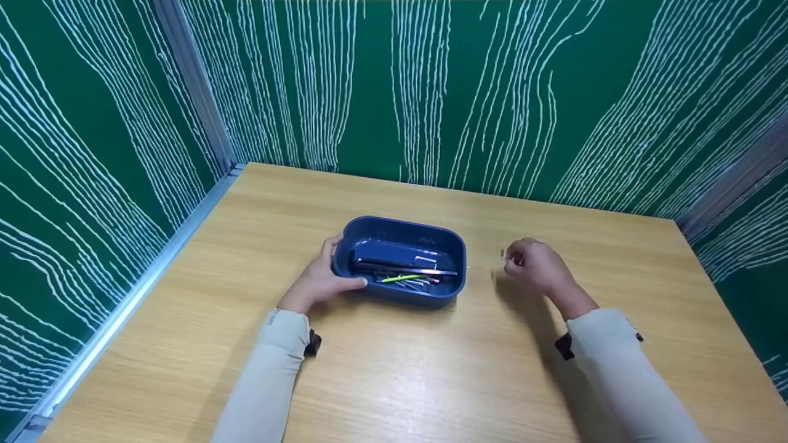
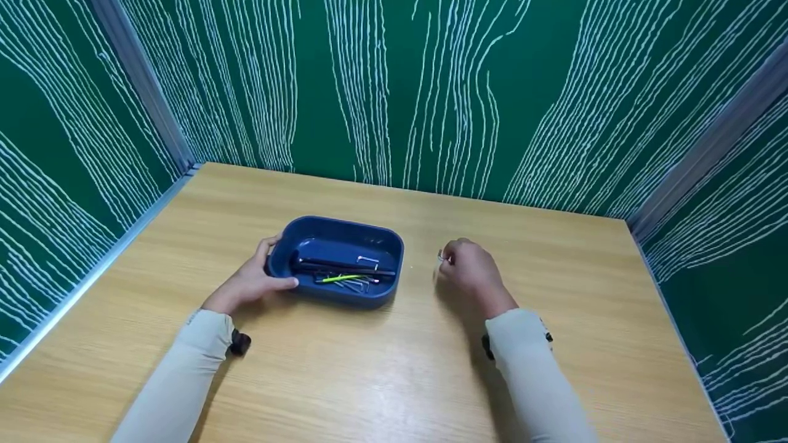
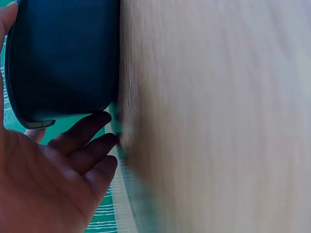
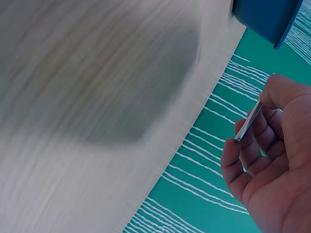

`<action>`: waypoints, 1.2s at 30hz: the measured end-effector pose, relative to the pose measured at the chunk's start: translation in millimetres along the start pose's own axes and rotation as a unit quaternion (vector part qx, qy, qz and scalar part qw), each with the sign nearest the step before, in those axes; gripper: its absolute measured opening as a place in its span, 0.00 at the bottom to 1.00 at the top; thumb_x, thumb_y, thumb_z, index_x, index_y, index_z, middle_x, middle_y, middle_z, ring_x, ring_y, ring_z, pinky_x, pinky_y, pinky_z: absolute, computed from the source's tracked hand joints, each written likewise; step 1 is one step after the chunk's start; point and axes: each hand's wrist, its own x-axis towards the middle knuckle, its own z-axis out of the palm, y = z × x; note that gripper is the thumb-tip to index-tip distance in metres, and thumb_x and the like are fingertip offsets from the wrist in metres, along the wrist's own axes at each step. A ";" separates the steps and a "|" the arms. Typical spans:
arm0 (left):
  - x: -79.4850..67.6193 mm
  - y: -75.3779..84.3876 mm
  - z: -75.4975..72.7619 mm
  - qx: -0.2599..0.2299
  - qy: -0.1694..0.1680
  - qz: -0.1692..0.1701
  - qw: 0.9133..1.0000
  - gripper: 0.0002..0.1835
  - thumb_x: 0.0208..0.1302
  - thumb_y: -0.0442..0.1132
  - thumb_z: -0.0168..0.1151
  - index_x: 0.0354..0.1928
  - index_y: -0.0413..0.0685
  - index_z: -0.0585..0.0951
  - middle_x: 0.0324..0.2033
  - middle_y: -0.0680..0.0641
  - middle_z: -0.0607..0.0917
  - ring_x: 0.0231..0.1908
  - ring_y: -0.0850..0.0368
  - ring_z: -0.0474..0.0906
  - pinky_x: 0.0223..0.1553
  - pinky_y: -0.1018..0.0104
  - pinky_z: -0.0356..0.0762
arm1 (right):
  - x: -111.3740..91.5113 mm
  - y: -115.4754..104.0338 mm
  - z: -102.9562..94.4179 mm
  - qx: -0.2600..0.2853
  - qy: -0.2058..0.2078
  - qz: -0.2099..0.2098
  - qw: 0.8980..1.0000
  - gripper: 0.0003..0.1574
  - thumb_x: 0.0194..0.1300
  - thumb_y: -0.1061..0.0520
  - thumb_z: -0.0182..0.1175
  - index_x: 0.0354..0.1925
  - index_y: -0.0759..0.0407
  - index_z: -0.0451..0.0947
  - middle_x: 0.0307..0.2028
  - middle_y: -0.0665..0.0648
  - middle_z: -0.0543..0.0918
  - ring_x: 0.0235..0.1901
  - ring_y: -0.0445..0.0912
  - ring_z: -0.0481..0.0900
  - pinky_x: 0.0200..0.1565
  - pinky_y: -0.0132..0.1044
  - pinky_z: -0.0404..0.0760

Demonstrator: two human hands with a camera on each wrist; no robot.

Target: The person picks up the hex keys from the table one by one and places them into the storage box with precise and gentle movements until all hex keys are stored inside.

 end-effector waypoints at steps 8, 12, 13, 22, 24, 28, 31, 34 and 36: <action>1.6 -0.9 0.2 -0.007 0.000 0.021 1.000 0.54 0.31 0.57 0.72 0.62 0.70 0.50 0.58 0.48 0.67 0.56 0.53 0.63 0.58 0.51 0.58 | 7.5 -16.6 0.8 -0.018 0.022 -0.037 0.999 0.05 0.53 0.56 0.54 0.31 0.54 0.75 0.29 0.53 0.75 0.29 0.47 0.71 0.31 0.36 0.73; 1.9 -1.5 -0.1 -0.002 0.000 0.017 1.000 0.54 0.31 0.58 0.72 0.62 0.71 0.50 0.59 0.49 0.66 0.56 0.53 0.62 0.58 0.50 0.58 | 11.1 -23.7 3.4 -0.013 0.023 -0.046 0.999 0.05 0.53 0.55 0.55 0.31 0.53 0.75 0.30 0.52 0.75 0.29 0.46 0.71 0.31 0.36 0.74; 1.8 -1.6 -0.1 -0.002 0.000 0.016 1.000 0.54 0.31 0.58 0.72 0.62 0.72 0.50 0.59 0.49 0.66 0.56 0.53 0.62 0.58 0.50 0.58 | 11.7 -25.1 4.1 -0.012 0.023 -0.047 0.999 0.05 0.53 0.55 0.55 0.31 0.53 0.75 0.30 0.52 0.75 0.29 0.46 0.71 0.31 0.36 0.74; 0.8 -2.0 0.1 -0.011 0.000 0.008 1.000 0.55 0.30 0.58 0.72 0.62 0.72 0.50 0.59 0.51 0.66 0.56 0.53 0.62 0.58 0.48 0.58 | 14.5 -42.1 10.9 0.010 0.025 -0.048 0.998 0.06 0.53 0.55 0.56 0.32 0.52 0.76 0.31 0.51 0.74 0.29 0.46 0.71 0.31 0.35 0.76; 0.4 -2.0 0.0 -0.011 0.002 0.004 1.000 0.54 0.30 0.58 0.72 0.62 0.73 0.50 0.58 0.51 0.66 0.56 0.53 0.63 0.58 0.48 0.58 | 15.6 -46.4 12.5 0.016 0.024 -0.049 0.998 0.06 0.53 0.56 0.56 0.33 0.52 0.76 0.32 0.51 0.75 0.30 0.46 0.71 0.32 0.35 0.76; -0.3 -1.8 -0.1 -0.010 -0.001 -0.002 1.000 0.54 0.30 0.59 0.72 0.62 0.74 0.50 0.58 0.51 0.66 0.56 0.52 0.62 0.58 0.47 0.58 | 18.2 -54.7 15.6 0.019 0.019 -0.048 0.998 0.06 0.53 0.56 0.56 0.33 0.51 0.75 0.32 0.51 0.74 0.30 0.46 0.71 0.32 0.35 0.76; -0.2 -1.3 0.2 -0.007 -0.002 -0.002 1.000 0.54 0.30 0.60 0.71 0.61 0.75 0.49 0.59 0.51 0.65 0.57 0.52 0.62 0.57 0.46 0.58 | 19.7 -60.5 17.3 0.016 0.016 -0.045 0.999 0.06 0.53 0.54 0.57 0.33 0.51 0.76 0.31 0.50 0.74 0.30 0.46 0.71 0.32 0.34 0.76; 0.1 -0.8 0.3 -0.006 0.000 0.006 1.000 0.54 0.30 0.59 0.72 0.62 0.74 0.49 0.59 0.50 0.65 0.56 0.52 0.62 0.57 0.48 0.59 | 20.2 -65.9 18.1 0.010 0.017 -0.054 0.998 0.06 0.53 0.54 0.57 0.33 0.52 0.75 0.30 0.51 0.74 0.30 0.46 0.71 0.32 0.35 0.75; 0.2 -0.8 0.6 -0.009 0.003 0.010 1.000 0.54 0.31 0.58 0.72 0.62 0.73 0.50 0.58 0.50 0.66 0.56 0.52 0.63 0.57 0.49 0.59 | 20.4 -69.2 18.4 0.006 0.020 -0.057 0.998 0.06 0.53 0.55 0.57 0.32 0.52 0.75 0.29 0.51 0.74 0.30 0.46 0.71 0.31 0.35 0.74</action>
